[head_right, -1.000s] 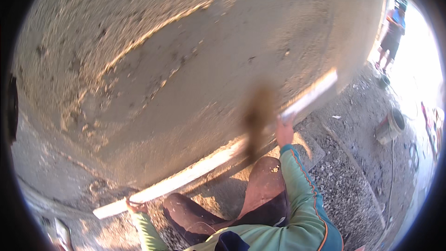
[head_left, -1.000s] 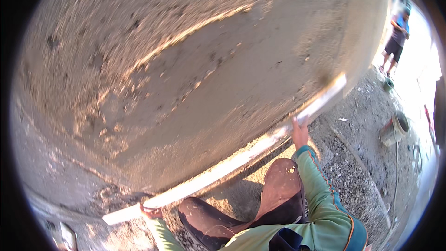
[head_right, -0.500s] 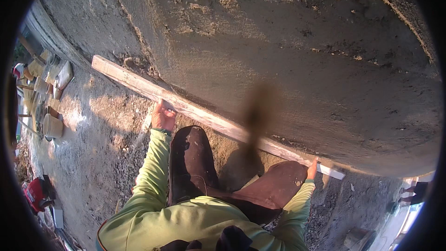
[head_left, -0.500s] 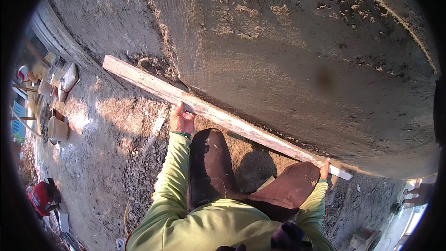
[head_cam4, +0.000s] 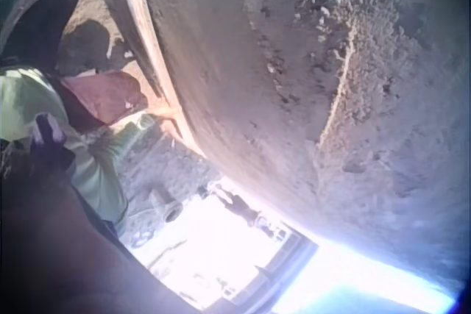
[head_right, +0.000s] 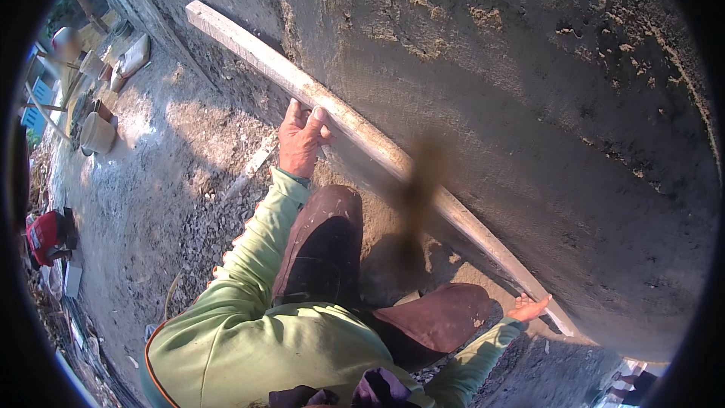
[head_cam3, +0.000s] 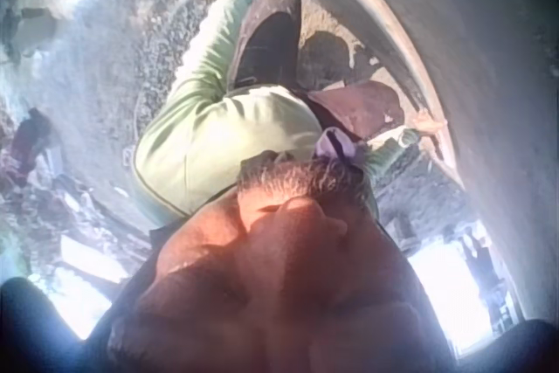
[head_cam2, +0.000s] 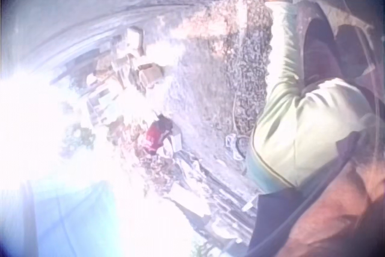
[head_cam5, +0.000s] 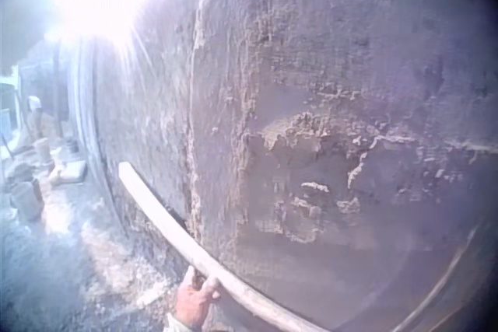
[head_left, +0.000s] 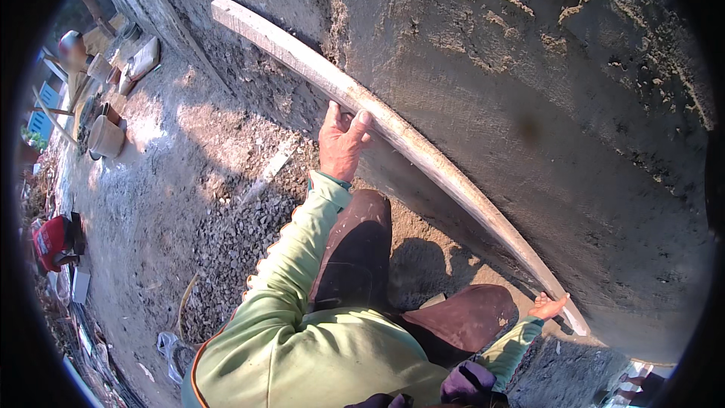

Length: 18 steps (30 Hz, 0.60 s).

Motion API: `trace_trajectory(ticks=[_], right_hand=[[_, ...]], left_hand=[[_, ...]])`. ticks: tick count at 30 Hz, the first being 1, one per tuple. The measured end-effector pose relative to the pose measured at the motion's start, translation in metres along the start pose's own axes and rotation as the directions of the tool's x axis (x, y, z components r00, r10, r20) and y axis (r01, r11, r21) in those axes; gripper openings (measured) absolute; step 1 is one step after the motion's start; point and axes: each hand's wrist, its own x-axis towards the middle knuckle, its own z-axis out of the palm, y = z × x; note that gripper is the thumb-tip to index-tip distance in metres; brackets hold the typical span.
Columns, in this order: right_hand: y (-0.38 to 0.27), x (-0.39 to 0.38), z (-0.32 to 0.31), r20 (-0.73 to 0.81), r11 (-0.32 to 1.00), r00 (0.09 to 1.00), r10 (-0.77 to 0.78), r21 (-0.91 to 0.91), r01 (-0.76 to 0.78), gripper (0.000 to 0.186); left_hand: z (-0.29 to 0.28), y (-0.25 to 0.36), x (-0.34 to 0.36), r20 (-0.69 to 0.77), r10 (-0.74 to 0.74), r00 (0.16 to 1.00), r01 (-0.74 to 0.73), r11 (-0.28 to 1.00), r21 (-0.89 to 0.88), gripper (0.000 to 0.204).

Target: The person uses a long wooden straightedge to scrape and level wet plaster on a curved wall surface. They repeatedly pull the tool across the wall to remove excess material and create a smooth finish. The person briefly pauses to wash the straightedge in a bucket of water before resuming the leveling process.

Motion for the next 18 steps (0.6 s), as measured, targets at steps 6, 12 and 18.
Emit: trace_trajectory(ticks=[6,12,18], right_hand=[[-0.034,-0.015,0.022,0.105,0.991,0.986,-0.128,0.051,0.123,0.051],[-0.092,-0.076,0.041,0.048,0.979,0.985,-0.167,0.123,0.16,0.044],[-0.12,-0.168,0.069,0.205,0.964,0.967,-0.151,0.246,0.098,0.044]], left_hand=[[0.023,0.013,0.002,-0.051,0.095,0.994,-0.093,0.995,0.029,0.047],[0.016,0.059,0.04,-0.027,0.198,0.98,-0.199,0.979,-0.036,0.03],[0.012,0.157,0.109,-0.09,0.33,0.94,-0.328,0.944,0.04,0.031]])
